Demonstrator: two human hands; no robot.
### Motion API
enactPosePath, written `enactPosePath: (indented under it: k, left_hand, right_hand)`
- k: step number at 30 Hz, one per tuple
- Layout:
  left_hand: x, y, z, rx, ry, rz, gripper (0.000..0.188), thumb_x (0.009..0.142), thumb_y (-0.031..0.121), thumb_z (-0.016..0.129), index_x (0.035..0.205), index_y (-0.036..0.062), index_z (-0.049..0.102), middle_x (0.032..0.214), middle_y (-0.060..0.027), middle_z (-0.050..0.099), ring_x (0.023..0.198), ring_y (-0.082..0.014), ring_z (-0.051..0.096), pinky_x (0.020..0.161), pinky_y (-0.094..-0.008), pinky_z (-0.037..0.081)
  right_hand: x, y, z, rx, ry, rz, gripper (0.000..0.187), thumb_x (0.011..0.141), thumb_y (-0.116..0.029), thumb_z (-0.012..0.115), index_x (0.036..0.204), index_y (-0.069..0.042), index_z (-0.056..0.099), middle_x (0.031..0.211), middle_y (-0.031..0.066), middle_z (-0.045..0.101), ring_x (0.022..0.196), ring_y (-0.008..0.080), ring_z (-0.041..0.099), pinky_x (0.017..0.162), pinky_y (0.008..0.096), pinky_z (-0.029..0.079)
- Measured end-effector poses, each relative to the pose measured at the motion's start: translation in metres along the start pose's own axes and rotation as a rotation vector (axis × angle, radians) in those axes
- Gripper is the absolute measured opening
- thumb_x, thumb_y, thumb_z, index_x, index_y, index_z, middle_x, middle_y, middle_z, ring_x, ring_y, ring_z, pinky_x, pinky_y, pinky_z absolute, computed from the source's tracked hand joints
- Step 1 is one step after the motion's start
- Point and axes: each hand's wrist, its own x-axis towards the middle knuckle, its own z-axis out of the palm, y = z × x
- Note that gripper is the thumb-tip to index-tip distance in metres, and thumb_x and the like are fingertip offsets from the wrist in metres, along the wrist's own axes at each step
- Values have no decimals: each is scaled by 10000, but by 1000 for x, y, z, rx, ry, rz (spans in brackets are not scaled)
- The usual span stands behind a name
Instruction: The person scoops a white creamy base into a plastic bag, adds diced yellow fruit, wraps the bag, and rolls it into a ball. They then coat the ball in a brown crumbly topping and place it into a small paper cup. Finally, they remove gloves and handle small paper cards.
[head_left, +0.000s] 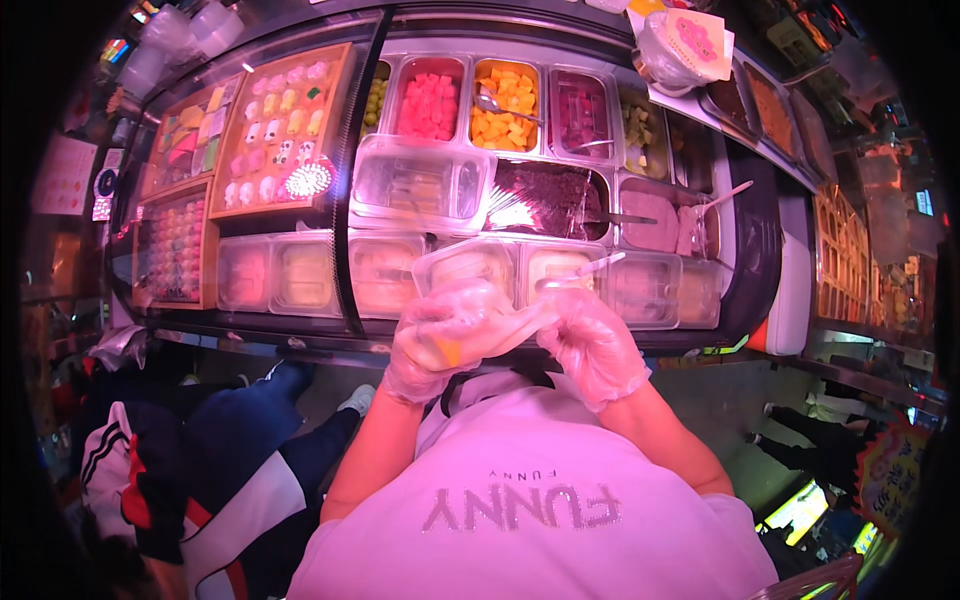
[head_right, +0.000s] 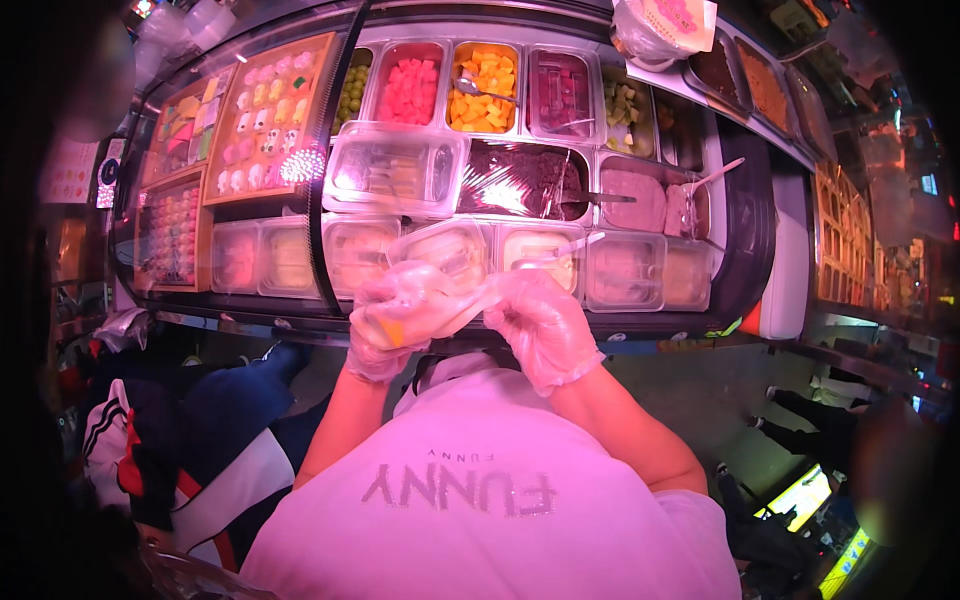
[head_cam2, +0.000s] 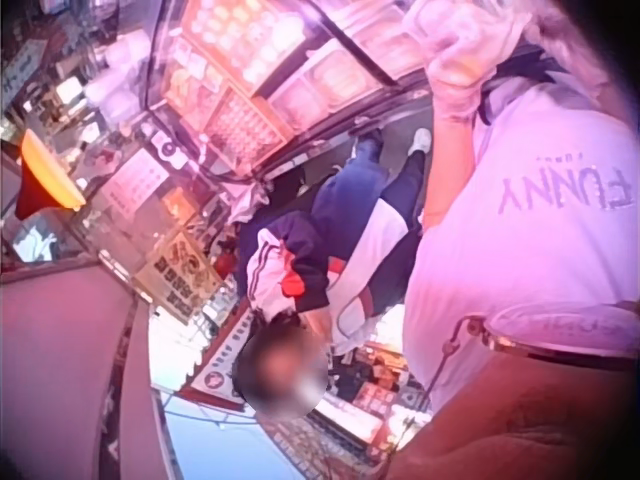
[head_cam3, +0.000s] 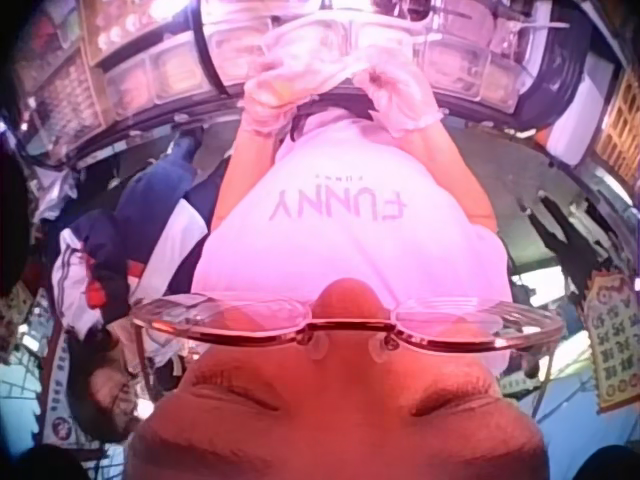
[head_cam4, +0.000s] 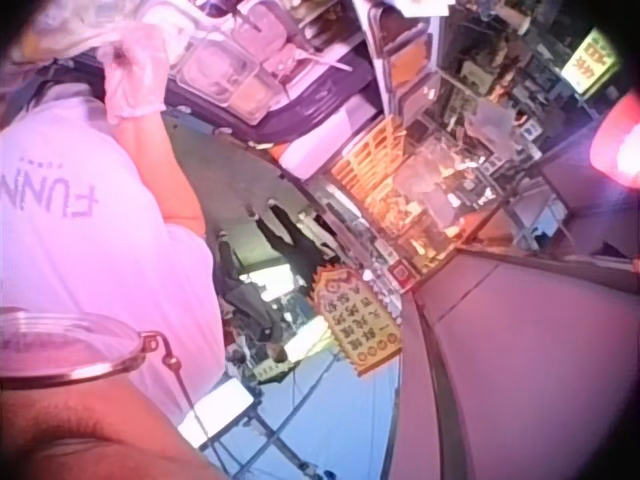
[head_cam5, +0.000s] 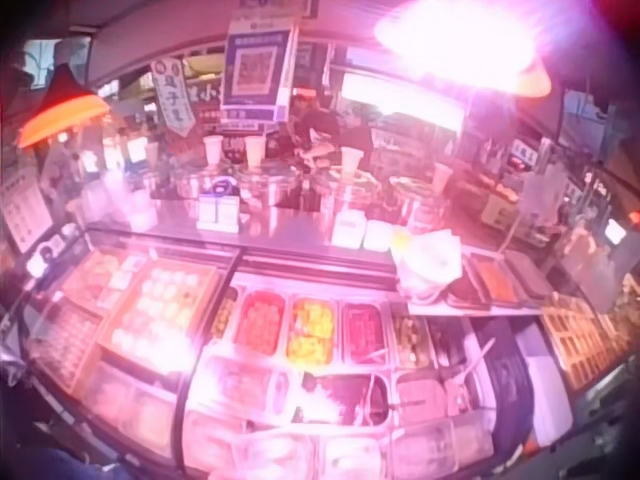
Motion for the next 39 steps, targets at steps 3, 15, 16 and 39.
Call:
enactPosePath:
  k: [3,15,16,39]
  left_hand:
    - [11,-5,-2,310,-125,57,233,819,62,711,1051,43,705,1280,-169,625,1160,-289,622,931,-350,536]
    - [23,17,15,88,-205,-277,499,789,-62,749,1256,51,615,1244,-81,597,1189,-184,554,1044,-331,431]
    - [16,21,20,140,-134,-227,547,781,-57,758,1288,60,593,1262,-72,588,1195,-177,548,1048,-329,427]
    - [70,34,69,146,3,-696,718,684,-81,758,1352,21,514,1243,-114,634,1135,-265,660,983,-453,570]
  right_hand:
    - [4,3,5,15,18,-91,71,921,-16,658,955,18,605,881,93,665,746,167,623,672,283,534]
    - [36,-13,34,-710,-262,-198,69,927,-85,665,941,-19,651,814,19,641,658,81,579,604,237,445]
    - [37,-15,38,-789,-302,-255,81,936,-97,661,950,-17,651,823,19,640,673,78,582,607,239,448]
    - [74,-11,-12,-845,-544,-679,625,1049,-525,443,1401,-18,541,1285,118,636,1195,210,606,1038,375,471]
